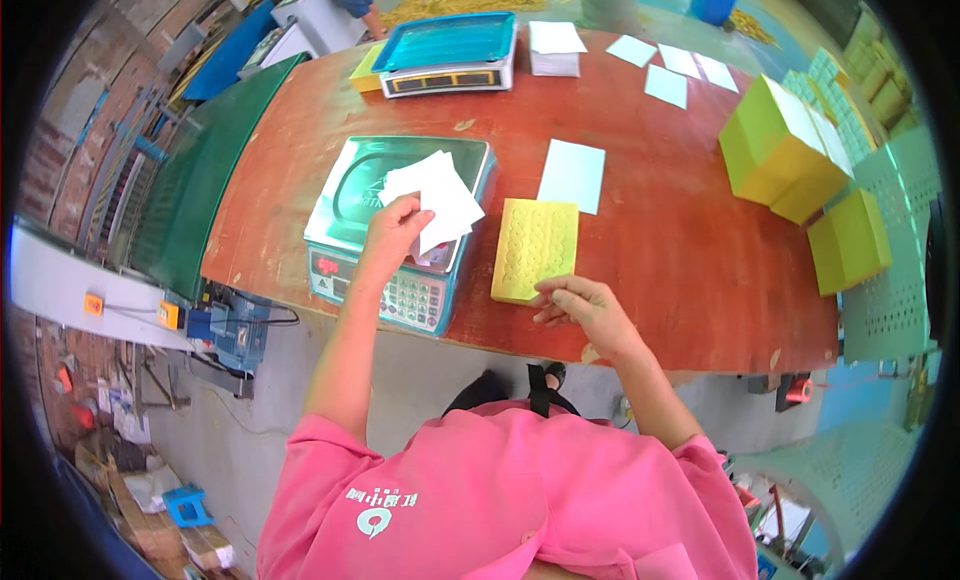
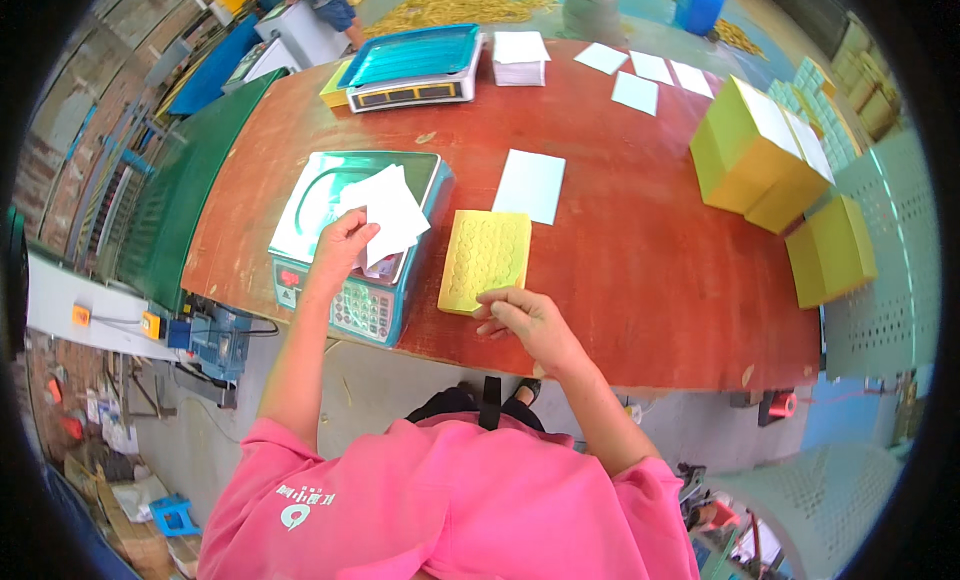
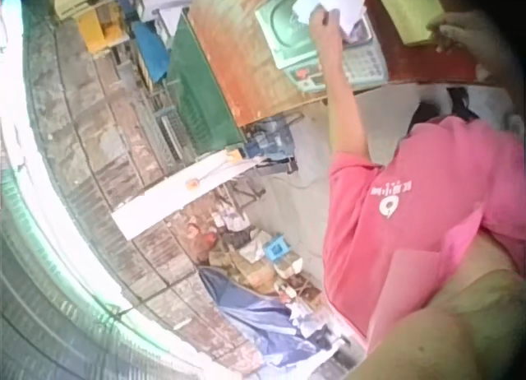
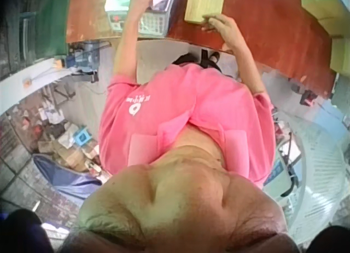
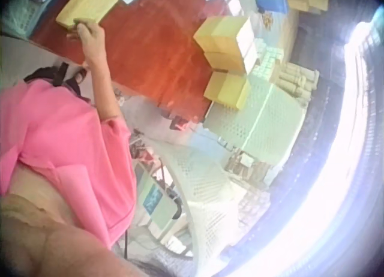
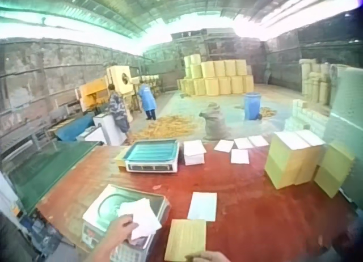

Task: Weighing stacks of yellow paper, aligning them, and using a semi-automatic banding machine to apply a red plastic band for packaging.

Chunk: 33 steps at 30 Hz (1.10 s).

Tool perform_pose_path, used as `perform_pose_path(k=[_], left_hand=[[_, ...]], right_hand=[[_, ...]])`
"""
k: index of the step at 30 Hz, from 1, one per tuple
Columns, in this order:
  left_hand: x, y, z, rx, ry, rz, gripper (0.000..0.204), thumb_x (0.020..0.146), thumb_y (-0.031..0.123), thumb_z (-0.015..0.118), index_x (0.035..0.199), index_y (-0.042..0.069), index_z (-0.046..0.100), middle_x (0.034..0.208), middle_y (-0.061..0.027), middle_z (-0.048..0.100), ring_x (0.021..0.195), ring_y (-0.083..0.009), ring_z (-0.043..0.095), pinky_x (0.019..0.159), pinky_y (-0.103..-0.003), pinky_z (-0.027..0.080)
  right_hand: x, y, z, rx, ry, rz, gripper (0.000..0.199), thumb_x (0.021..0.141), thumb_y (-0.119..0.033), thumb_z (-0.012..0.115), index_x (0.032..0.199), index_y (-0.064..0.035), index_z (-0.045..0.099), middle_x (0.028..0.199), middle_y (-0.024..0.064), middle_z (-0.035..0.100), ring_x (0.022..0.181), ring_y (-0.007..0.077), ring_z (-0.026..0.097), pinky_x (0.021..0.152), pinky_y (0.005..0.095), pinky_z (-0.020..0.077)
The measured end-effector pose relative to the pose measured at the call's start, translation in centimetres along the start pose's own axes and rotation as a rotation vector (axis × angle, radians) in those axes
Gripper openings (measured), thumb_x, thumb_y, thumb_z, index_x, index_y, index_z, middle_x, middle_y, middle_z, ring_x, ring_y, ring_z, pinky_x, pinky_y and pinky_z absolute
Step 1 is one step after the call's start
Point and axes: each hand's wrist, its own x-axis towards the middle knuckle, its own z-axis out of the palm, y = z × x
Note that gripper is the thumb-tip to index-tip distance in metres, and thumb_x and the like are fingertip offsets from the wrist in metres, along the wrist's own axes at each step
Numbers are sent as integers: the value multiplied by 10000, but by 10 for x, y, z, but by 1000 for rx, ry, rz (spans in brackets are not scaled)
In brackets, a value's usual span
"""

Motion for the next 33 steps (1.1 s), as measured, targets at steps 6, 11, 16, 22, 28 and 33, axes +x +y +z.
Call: perform_pose_path(k=[6,11,16,22,28,33], left_hand=[[-3,-6,-3,-75,179,-12,166,897,132,658,843,-13,597,715,28,520,658,-39,427,559,-250,370],[-21,27,8,444,375,477,166,828,96,697,772,4,571,793,-46,600,797,-210,606,712,-339,479],[-36,72,36,755,79,965,120,737,32,702,776,14,590,953,-96,644,1030,-297,611,928,-459,466],[-25,57,93,761,-288,1210,195,705,84,722,880,42,647,1089,-114,634,1116,-285,584,982,-477,450],[20,115,172,542,-591,1196,503,719,194,784,1167,53,606,1309,-149,541,1197,-336,530,1006,-468,429],[107,182,291,325,-485,1103,462,840,174,695,1244,-4,557,1328,-205,529,1208,-371,520,1008,-422,431]], right_hand=[[39,-57,23,-156,-76,83,323,994,-177,486,1221,33,580,1009,146,682,793,159,679,606,236,510],[47,-65,36,-123,-184,143,372,1006,-227,470,1266,27,547,1031,156,671,783,177,682,599,256,525],[62,-60,45,247,46,49,448,1006,-336,480,1261,28,532,1100,141,635,943,220,657,756,334,551],[46,-20,7,285,428,-140,157,928,-132,587,956,9,653,835,-18,601,770,60,506,668,234,410],[-30,-20,-101,-100,1036,-312,142,886,-101,626,876,32,672,750,-21,605,710,64,517,630,244,424],[-106,-2,-209,-576,1390,-153,100,877,-112,633,851,-18,656,683,78,599,632,147,575,584,317,439]])
